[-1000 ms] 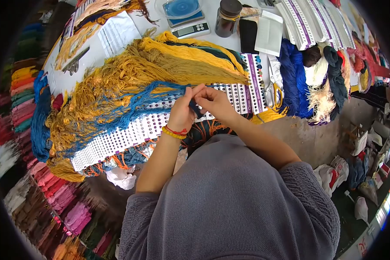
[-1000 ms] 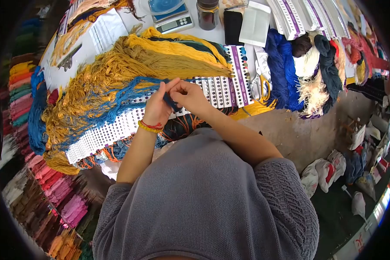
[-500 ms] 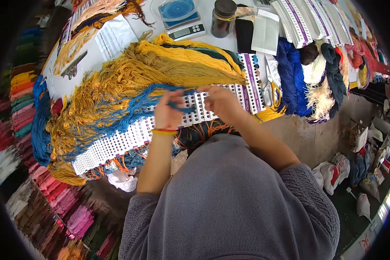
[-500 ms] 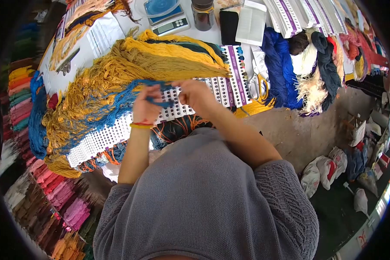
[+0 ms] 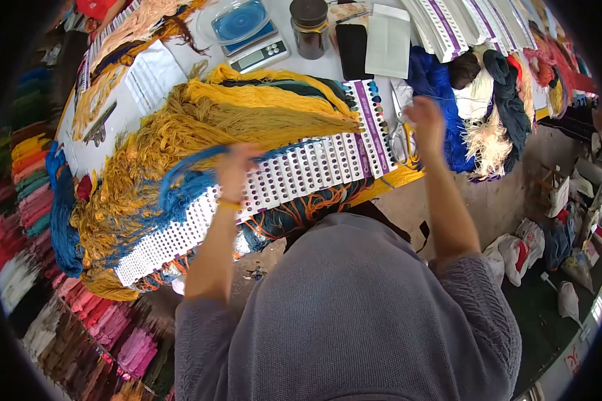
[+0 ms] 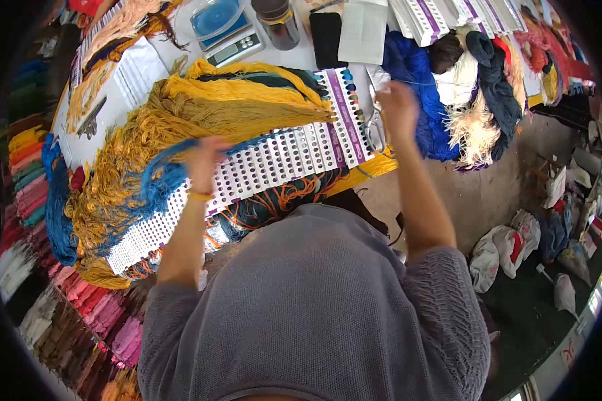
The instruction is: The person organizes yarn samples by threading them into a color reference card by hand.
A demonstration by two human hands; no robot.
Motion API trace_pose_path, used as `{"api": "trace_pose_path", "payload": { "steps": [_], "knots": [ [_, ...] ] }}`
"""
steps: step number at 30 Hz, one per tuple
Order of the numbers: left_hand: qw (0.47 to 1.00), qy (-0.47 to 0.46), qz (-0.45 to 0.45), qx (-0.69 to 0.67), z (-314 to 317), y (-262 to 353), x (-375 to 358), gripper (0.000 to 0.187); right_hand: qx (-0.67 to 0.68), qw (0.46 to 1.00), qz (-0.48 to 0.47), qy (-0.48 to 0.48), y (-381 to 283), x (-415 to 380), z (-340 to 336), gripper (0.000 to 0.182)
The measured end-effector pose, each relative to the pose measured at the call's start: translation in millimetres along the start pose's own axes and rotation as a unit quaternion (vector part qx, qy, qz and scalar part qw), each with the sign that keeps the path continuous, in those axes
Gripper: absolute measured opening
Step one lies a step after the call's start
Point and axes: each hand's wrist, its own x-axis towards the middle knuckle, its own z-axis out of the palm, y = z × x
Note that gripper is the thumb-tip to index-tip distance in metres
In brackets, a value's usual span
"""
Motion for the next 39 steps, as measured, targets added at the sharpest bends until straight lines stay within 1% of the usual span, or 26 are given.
{"api": "trace_pose_path", "payload": {
  "steps": [1, 2, 3, 4, 5, 7, 10, 11, 15, 17, 20, 22, 23, 25, 26, 28, 29, 30, 31, 32, 33, 34, 35, 36, 38, 39],
  "knots": [
    [0.995, -0.097, -0.031, -0.019, 42.7, 1.3, 0.3, 0.040, 0.041, 0.988, 0.124, -0.085, -8.4, -22.0, 27.4, 0.021],
    [0.982, -0.138, -0.131, -0.015, 81.8, 7.5, 1.2, 0.042, 0.046, 0.983, 0.123, -0.129, 20.2, -35.5, 49.9, 0.023],
    [0.973, -0.162, -0.146, -0.070, 112.6, -14.9, 7.6, 0.038, -0.033, 0.968, 0.174, -0.180, -11.5, -45.6, 57.8, 0.023],
    [0.972, -0.152, -0.156, -0.085, 134.4, -18.8, 11.2, 0.030, -0.081, 0.968, 0.124, -0.205, -7.7, -54.7, 67.0, 0.021],
    [0.974, -0.160, -0.150, -0.055, 145.9, -23.6, 16.8, 0.029, -0.028, 0.971, 0.102, -0.216, 20.8, -62.4, 80.6, 0.018],
    [0.980, -0.165, -0.108, -0.030, 159.5, -31.8, 24.9, 0.024, -0.048, 0.970, 0.048, -0.233, 9.4, -67.2, 86.2, 0.015],
    [0.981, -0.155, -0.114, -0.007, 164.7, -18.0, 24.1, 0.021, -0.062, 0.974, 0.049, -0.214, 12.4, -69.6, 95.6, 0.012],
    [0.985, -0.127, -0.112, -0.032, 169.1, -14.7, 23.0, 0.018, -0.063, 0.973, 0.039, -0.217, 13.4, -68.7, 94.7, 0.012],
    [0.992, -0.093, -0.081, -0.006, 180.3, -32.8, 32.0, 0.017, -0.078, 0.970, 0.047, -0.226, 6.6, -67.3, 94.1, 0.012],
    [0.993, -0.056, -0.011, 0.107, 186.2, -52.8, 40.1, 0.015, -0.083, 0.970, 0.044, -0.226, 5.6, -67.0, 95.3, 0.012],
    [0.988, -0.037, 0.015, 0.152, 185.4, -51.8, 39.5, 0.014, -0.069, 0.969, 0.046, -0.232, 6.1, -67.9, 94.8, 0.012],
    [0.991, -0.070, -0.024, 0.107, 172.9, -11.5, 25.7, 0.014, -0.051, 0.968, 0.051, -0.240, 7.2, -66.8, 92.6, 0.012],
    [0.994, -0.087, -0.005, 0.059, 164.7, -15.2, 26.3, 0.013, -0.044, 0.968, 0.055, -0.242, 7.8, -66.0, 90.5, 0.012],
    [0.979, -0.136, -0.124, -0.088, 146.9, -3.5, 24.7, 0.010, -0.048, 0.970, 0.033, -0.237, 11.7, -65.2, 87.8, 0.012],
    [0.922, -0.211, -0.184, -0.268, 135.5, 6.3, 22.8, 0.013, -0.047, 0.970, 0.035, -0.236, 14.9, -66.5, 86.4, 0.012],
    [0.838, -0.262, -0.208, -0.430, 130.6, 22.6, 15.8, 0.022, -0.056, 0.967, 0.022, -0.249, 16.4, -66.2, 86.3, 0.014],
    [0.833, -0.296, -0.195, -0.425, 133.0, 17.0, 19.9, 0.029, -0.055, 0.967, 0.021, -0.249, 17.1, -64.1, 85.7, 0.014],
    [0.872, -0.301, -0.205, -0.328, 138.8, 10.8, 23.5, 0.031, 0.081, 0.943, 0.148, -0.288, 16.5, -60.2, 83.6, 0.012],
    [0.901, -0.302, -0.213, -0.228, 146.5, 5.1, 25.9, 0.033, 0.213, 0.884, 0.271, -0.317, 10.1, -56.3, 79.6, 0.011],
    [0.934, -0.288, -0.177, -0.113, 153.6, -1.0, 27.4, 0.027, 0.284, 0.858, 0.290, -0.314, 3.1, -54.9, 72.6, 0.009],
    [0.935, -0.288, -0.176, -0.114, 154.5, -10.4, 28.0, 0.027, 0.283, 0.858, 0.290, -0.315, 6.2, -55.3, 72.7, 0.009],
    [0.973, -0.222, -0.067, -0.016, 155.7, -17.3, 28.6, 0.025, 0.270, 0.863, 0.289, -0.314, 11.8, -55.0, 73.9, 0.010],
    [0.984, -0.151, 0.043, 0.084, 156.5, -24.3, 29.0, 0.024, 0.256, 0.868, 0.289, -0.313, 17.3, -56.7, 75.1, 0.011],
    [0.976, -0.111, 0.050, 0.182, 142.1, -18.6, 29.0, 0.029, 0.256, 0.868, 0.289, -0.313, 19.8, -59.3, 77.2, 0.011],
    [0.994, -0.051, -0.069, 0.061, 98.5, -26.5, 32.1, 0.023, 0.224, 0.899, 0.244, -0.286, 22.1, -63.4, 86.0, 0.018],
    [0.955, -0.106, 0.162, 0.226, 47.1, -64.1, 43.9, 0.020, 0.215, 0.896, 0.252, -0.295, 24.9, -63.9, 88.4, 0.023]
  ]
}}
